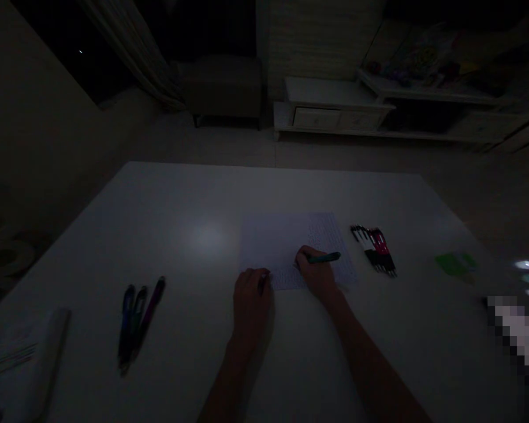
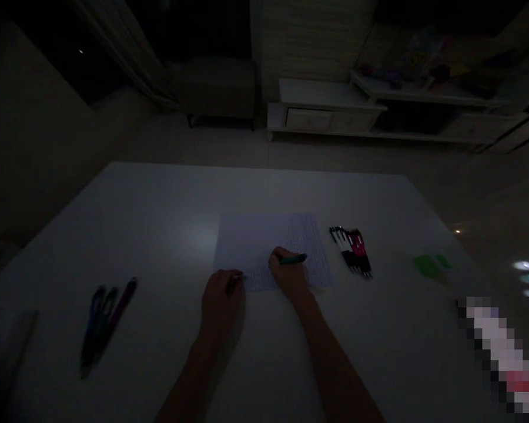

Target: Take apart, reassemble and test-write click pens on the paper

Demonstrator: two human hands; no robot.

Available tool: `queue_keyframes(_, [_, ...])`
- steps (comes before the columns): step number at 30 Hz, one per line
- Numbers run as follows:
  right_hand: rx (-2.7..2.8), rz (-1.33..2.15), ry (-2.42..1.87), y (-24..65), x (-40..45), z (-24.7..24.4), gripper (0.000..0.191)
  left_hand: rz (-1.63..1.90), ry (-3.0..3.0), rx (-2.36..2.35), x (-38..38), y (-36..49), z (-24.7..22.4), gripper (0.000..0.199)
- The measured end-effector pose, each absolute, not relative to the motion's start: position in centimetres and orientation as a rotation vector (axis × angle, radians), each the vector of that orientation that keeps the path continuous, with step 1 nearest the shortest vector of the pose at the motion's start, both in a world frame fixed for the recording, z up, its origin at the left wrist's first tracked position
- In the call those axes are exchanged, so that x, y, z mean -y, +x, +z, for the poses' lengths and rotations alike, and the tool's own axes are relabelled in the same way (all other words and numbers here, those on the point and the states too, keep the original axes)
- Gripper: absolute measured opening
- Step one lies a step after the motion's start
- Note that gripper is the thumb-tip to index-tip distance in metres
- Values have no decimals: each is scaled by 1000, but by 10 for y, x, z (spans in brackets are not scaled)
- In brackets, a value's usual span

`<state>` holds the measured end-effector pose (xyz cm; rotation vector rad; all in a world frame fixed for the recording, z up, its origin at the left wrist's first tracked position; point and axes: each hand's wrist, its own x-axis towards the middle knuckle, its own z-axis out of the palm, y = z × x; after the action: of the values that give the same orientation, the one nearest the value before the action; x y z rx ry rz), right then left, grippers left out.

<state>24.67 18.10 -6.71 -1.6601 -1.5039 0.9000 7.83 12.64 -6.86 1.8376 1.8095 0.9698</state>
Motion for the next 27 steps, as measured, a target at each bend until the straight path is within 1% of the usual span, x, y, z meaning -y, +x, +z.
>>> queue_keyframes(8, [1607,847,-1701,246,-180,-66,20,963,1826,-1820,-126,78,-67,14])
queue_keyframes(14, [1474,928,-1651,248,-179,-66,21,948,1801,-1821,-126,77,-66,15])
queue_keyframes(22, [1434,982,-1620,255,-179,-70,16,928,1744,-1856,-126,76,-68,14])
queue_keyframes(25, [1301,1058,-1534,254,-180,-69,11,937,1740,-1862,-125,76,-68,14])
queue_keyframes(26, [1224,1083,-1515,253,-181,-68,13,941,1737,-1865,-126,76,-68,15])
queue_keyframes(27, [1141,1101,-1515,252,-181,-66,20,946,1736,-1866,-126,76,-68,15])
